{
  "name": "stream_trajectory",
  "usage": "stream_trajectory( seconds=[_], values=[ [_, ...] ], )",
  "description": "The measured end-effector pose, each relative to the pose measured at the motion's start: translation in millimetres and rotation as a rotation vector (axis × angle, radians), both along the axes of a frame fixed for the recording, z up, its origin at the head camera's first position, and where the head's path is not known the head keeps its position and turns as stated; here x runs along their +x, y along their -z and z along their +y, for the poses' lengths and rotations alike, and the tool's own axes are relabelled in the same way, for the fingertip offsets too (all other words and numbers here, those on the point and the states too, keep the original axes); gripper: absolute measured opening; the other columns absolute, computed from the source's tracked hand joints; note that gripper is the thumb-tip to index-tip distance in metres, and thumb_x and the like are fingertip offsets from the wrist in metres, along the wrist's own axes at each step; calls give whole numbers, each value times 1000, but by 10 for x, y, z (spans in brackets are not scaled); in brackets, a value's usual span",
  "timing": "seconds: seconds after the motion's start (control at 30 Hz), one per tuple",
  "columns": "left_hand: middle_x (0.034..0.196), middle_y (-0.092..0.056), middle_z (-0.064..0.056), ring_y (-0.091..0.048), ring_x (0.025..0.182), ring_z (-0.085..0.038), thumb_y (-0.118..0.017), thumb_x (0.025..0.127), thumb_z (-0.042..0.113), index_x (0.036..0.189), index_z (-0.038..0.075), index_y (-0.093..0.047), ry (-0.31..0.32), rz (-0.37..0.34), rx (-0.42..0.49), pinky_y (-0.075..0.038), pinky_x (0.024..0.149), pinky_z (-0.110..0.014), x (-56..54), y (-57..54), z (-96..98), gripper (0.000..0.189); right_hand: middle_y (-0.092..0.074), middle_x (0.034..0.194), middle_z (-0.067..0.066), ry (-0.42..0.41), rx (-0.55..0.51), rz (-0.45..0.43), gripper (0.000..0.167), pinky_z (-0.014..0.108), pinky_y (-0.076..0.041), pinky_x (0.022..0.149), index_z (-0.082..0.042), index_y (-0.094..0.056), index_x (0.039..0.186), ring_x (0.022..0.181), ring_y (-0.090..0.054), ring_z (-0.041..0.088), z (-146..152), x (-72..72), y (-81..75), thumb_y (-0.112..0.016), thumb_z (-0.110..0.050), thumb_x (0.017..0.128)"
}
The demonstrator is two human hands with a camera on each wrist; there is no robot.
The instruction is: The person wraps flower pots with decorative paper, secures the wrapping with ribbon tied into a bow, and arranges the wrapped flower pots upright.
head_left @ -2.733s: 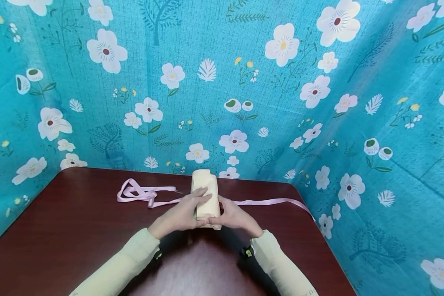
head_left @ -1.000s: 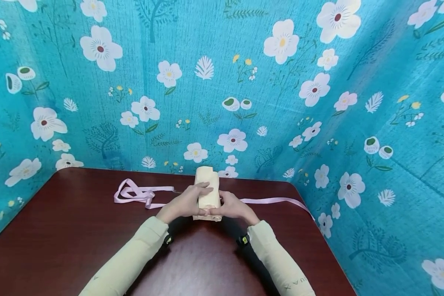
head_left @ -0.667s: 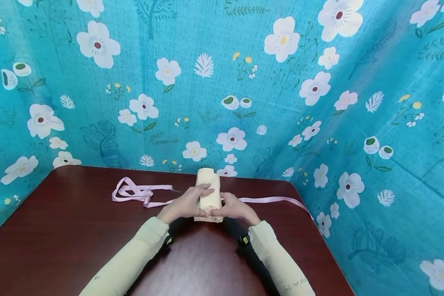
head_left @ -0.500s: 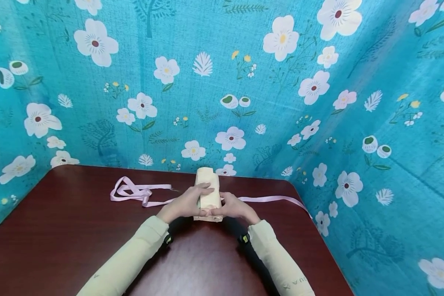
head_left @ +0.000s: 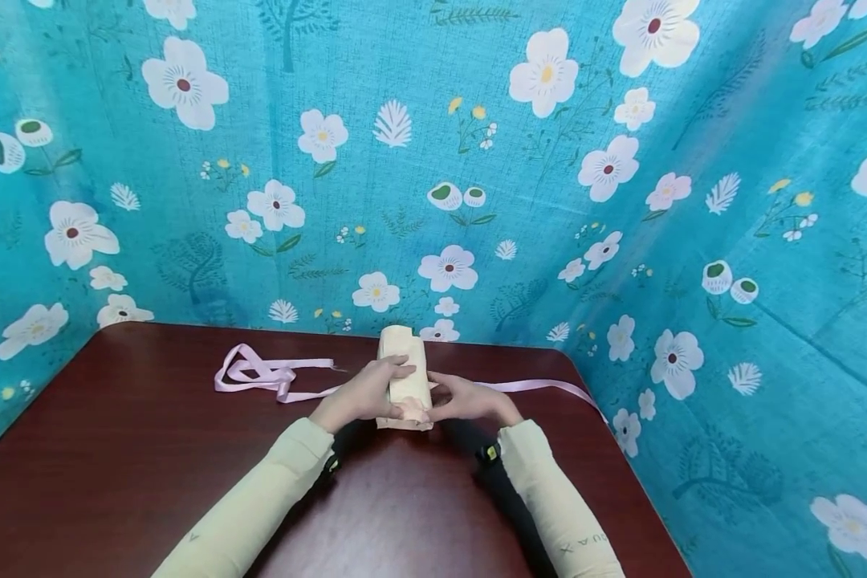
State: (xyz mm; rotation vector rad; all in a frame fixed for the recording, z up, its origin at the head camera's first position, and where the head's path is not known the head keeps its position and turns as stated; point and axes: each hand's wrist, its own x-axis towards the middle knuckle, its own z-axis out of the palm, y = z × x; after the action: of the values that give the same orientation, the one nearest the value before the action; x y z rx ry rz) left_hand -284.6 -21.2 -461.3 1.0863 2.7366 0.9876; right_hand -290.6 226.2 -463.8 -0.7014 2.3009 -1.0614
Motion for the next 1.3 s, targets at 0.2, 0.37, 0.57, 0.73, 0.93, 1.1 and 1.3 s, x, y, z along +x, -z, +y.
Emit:
stream_trajectory(
  seconds=[0.2,0.37,0.57,0.73,0.93,1.1,1.3],
  values=[
    [156,-46,-18,-33,148,-41,-91,76,19,145,6,-57,-50,40,-69,-27,118,-59,29,-6,20,78,-56,138,33,164,135,164,71,48,-55,96,11,-43,146,118,-64,43,594,-163,-121,-77,-14,90],
    [157,-45,-17,-16,153,-45,-92,75,22,145,7,-57,-47,69,-96,-14,120,-64,51,-8,23,79,-59,133,31,368,317,283,52,53,-53,96,9,-56,135,120,-59,45,1131,-304,-70,-75,-4,89],
    [159,-41,-18,-32,145,-44,-89,79,21,147,4,-53,-24,92,-115,-34,116,-51,66,48,2,79,-61,128,29,496,461,217,49,54,-54,95,9,-58,131,109,-60,39,1482,-324,100,-76,-1,87],
    [163,-35,-16,-36,143,-43,-84,84,21,151,3,-47,-5,106,-135,-44,110,-46,111,71,-10,78,-69,101,20,508,494,200,28,44,-58,79,6,-67,110,86,-62,29,1556,-285,171,-78,-1,85],
    [159,-41,-17,-38,141,-40,-84,85,23,151,2,-45,20,161,-123,-45,108,-45,151,118,-33,80,-67,81,6,481,492,156,5,35,-53,67,-4,-72,89,77,-58,22,1620,-203,135,-77,-7,89],
    [154,-47,-19,-42,138,-40,-86,80,22,147,0,-51,21,191,-128,-45,107,-45,111,62,-19,78,-67,82,8,441,444,178,6,34,-50,67,-3,-73,90,79,-57,22,1601,-183,50,-73,-8,93],
    [150,-52,-19,-43,139,-41,-88,78,22,142,2,-57,14,172,-145,-44,109,-45,161,-15,-37,74,-68,83,10,384,401,203,10,33,-49,66,-2,-73,92,77,-56,20,1520,-179,-23,-71,-11,95]
  ],
)
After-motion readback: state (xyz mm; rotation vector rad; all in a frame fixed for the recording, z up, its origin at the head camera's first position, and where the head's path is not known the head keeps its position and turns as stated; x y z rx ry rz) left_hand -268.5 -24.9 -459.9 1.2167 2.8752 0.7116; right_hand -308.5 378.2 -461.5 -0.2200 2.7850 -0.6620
